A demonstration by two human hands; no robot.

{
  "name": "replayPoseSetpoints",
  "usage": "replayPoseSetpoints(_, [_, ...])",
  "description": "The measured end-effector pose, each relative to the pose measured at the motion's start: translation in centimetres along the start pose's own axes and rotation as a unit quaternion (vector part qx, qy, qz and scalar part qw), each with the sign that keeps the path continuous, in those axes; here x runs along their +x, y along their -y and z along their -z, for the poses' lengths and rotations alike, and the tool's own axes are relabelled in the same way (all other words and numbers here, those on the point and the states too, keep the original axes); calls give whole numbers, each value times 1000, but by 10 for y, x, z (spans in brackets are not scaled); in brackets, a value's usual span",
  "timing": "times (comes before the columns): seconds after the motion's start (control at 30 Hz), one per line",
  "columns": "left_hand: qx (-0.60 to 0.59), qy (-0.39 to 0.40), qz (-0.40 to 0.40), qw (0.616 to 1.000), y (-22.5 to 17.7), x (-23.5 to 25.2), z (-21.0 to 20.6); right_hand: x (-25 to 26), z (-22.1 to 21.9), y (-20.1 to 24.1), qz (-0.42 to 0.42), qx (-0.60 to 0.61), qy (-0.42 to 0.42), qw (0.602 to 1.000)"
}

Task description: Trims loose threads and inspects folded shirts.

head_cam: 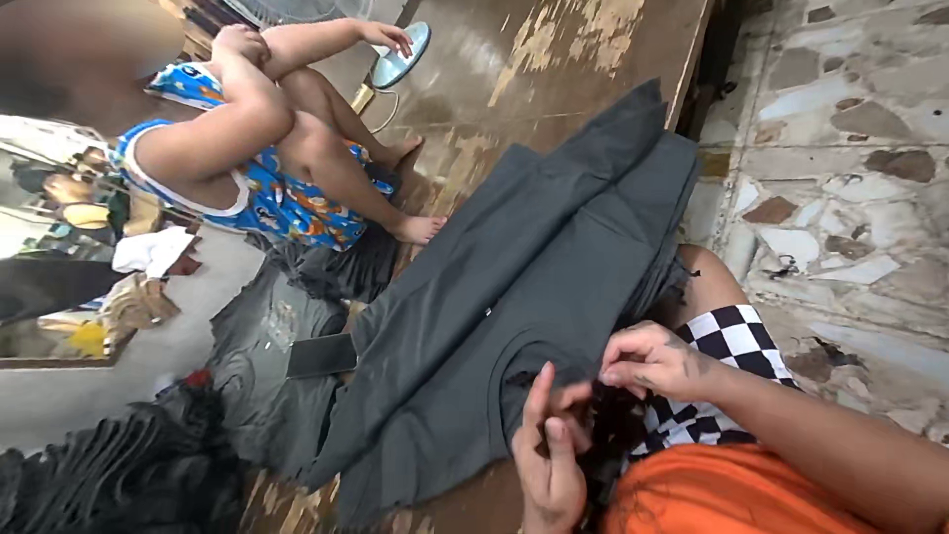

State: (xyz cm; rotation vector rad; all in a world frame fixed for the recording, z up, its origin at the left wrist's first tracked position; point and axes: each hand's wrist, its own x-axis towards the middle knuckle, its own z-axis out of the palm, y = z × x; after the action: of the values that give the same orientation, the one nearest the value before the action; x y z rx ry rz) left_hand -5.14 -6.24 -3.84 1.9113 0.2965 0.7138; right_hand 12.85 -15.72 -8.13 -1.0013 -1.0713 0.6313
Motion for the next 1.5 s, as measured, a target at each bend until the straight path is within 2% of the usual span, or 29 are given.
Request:
replayPoseSetpoints(0.07, [202,13,-10,979,-11,9,15,-6,7,2,39,-8,4,999])
replayPoseSetpoints(0.13, [331,43,-6,943,-25,18,19,-10,13,7,58,-22,17,998])
replayPoseSetpoints(0.3, [409,88,-113,901,-37,32,13,-10,20,16,93,-69,18,993])
replayPoseSetpoints(0.4, [437,74,-132,887,-32,37,6,-8,20,17,116,-91,20,989])
replayPoseSetpoints(0.47, [426,67,-126,893,-31,36,10,-8,25,19,120,-135,59,982])
replayPoseSetpoints(0.57, [365,59,-99,924,-31,27,23,-14,36,29,88,-260,126,953])
replayPoseSetpoints(0.67, [346,47,-74,934,-32,19,32,-9,41,34,80,-366,69,925])
replayPoseSetpoints(0.73, [341,47,-68,936,-33,18,29,-1,32,24,74,-392,33,916])
replayPoseSetpoints(0.83, [330,58,-78,939,-34,18,20,6,18,8,118,-357,4,926])
replayPoseSetpoints(0.9, [333,63,-89,936,-36,20,18,7,18,12,150,-313,-4,938])
replayPoseSetpoints(1.1, [421,64,-125,896,-41,29,9,3,27,33,171,-324,44,929])
replayPoseSetpoints(1.2, [438,53,-143,886,-29,35,-2,3,23,32,186,-302,47,934])
replayPoseSetpoints(1.3, [411,38,-135,901,-16,34,0,0,18,36,207,-254,81,941])
replayPoseSetpoints(1.37, [352,9,-99,931,-12,29,5,-1,19,41,218,-252,92,938])
replayPoseSetpoints(1.43, [296,-41,-53,953,-11,24,7,8,24,46,224,-292,59,928])
replayPoseSetpoints(1.5, [296,-58,-14,953,-9,23,0,27,30,42,218,-331,42,917])
